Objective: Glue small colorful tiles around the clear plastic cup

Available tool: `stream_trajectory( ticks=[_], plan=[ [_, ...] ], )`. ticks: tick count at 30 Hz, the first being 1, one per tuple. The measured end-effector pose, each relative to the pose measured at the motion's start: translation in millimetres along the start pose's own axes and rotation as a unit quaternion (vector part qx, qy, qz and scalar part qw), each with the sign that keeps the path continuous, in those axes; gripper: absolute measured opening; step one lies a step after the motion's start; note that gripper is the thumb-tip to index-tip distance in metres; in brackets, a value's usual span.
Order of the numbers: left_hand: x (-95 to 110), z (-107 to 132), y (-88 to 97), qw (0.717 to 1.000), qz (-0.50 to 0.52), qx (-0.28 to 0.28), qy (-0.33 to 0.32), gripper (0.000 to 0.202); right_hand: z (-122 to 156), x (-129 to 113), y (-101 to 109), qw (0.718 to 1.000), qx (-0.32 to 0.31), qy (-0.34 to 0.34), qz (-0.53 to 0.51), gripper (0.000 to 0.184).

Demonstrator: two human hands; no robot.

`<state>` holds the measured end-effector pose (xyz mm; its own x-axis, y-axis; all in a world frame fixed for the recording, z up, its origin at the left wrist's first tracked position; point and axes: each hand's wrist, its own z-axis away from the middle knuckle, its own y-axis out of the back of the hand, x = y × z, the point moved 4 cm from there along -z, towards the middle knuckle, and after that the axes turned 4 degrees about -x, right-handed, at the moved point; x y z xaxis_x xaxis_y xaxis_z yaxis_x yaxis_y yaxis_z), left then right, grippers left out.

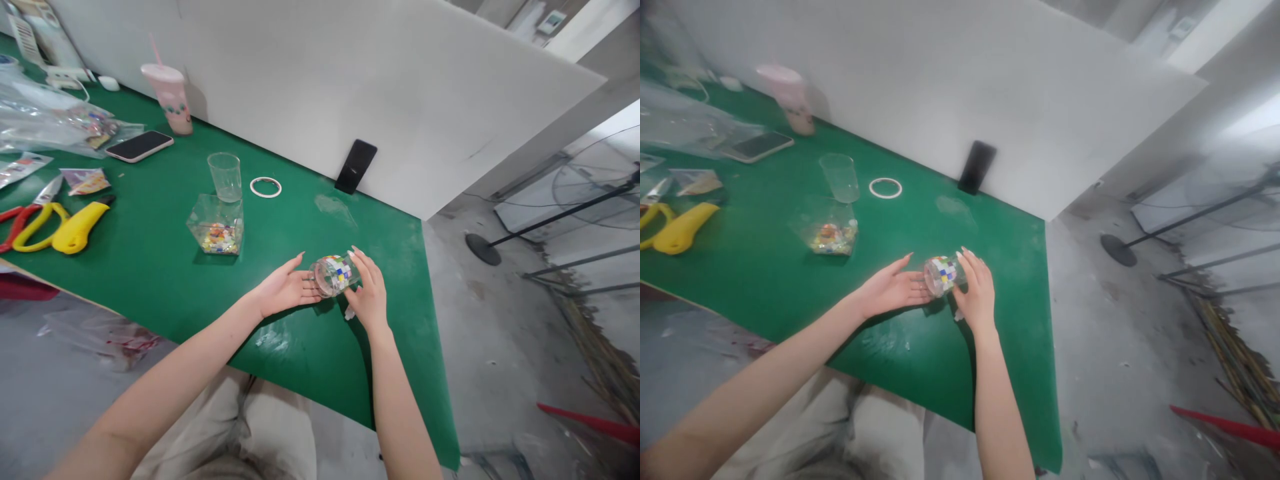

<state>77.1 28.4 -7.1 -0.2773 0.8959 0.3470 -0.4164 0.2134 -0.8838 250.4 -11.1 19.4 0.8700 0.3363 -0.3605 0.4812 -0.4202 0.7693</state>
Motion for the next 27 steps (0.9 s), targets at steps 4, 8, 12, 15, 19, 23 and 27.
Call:
stream_trajectory(
  ticks=[4, 8, 12, 15, 19, 23, 27],
  plan=[
    [2, 0, 0.7, 1.0, -0.002, -0.001, -0.009, 0.069, 1, 6, 3, 0.998, 0.033, -0.044, -0.027, 0.063],
    [3, 0, 0.5, 1.0, 0.001, -0.004, -0.017, 0.072, 1, 9, 6, 0.992, 0.073, -0.081, -0.06, 0.062],
    [5, 2, -1.0, 1.0, 0.003, -0.009, -0.023, 0.073, 3, 18, 6, 0.969, 0.12, -0.192, -0.096, 0.062],
    [6, 3, -1.5, 1.0, 0.0, -0.007, -0.024, 0.073, 5, 25, 3, 0.942, 0.132, -0.265, -0.16, 0.061],
    [4, 1, 1.0, 0.999, -0.037, -0.003, -0.025, 0.065, 7, 30, -2, 0.892, 0.08, -0.323, -0.305, 0.042],
    [8, 1, 10.2, 0.972, -0.169, 0.122, -0.107, 0.032, 9, 28, -11, 0.824, 0.004, -0.369, -0.429, 0.046],
    [17, 7, 5.1, 0.919, -0.265, 0.193, -0.221, 0.026, 8, 20, -27, 0.766, -0.057, -0.405, -0.496, 0.047]
  ],
)
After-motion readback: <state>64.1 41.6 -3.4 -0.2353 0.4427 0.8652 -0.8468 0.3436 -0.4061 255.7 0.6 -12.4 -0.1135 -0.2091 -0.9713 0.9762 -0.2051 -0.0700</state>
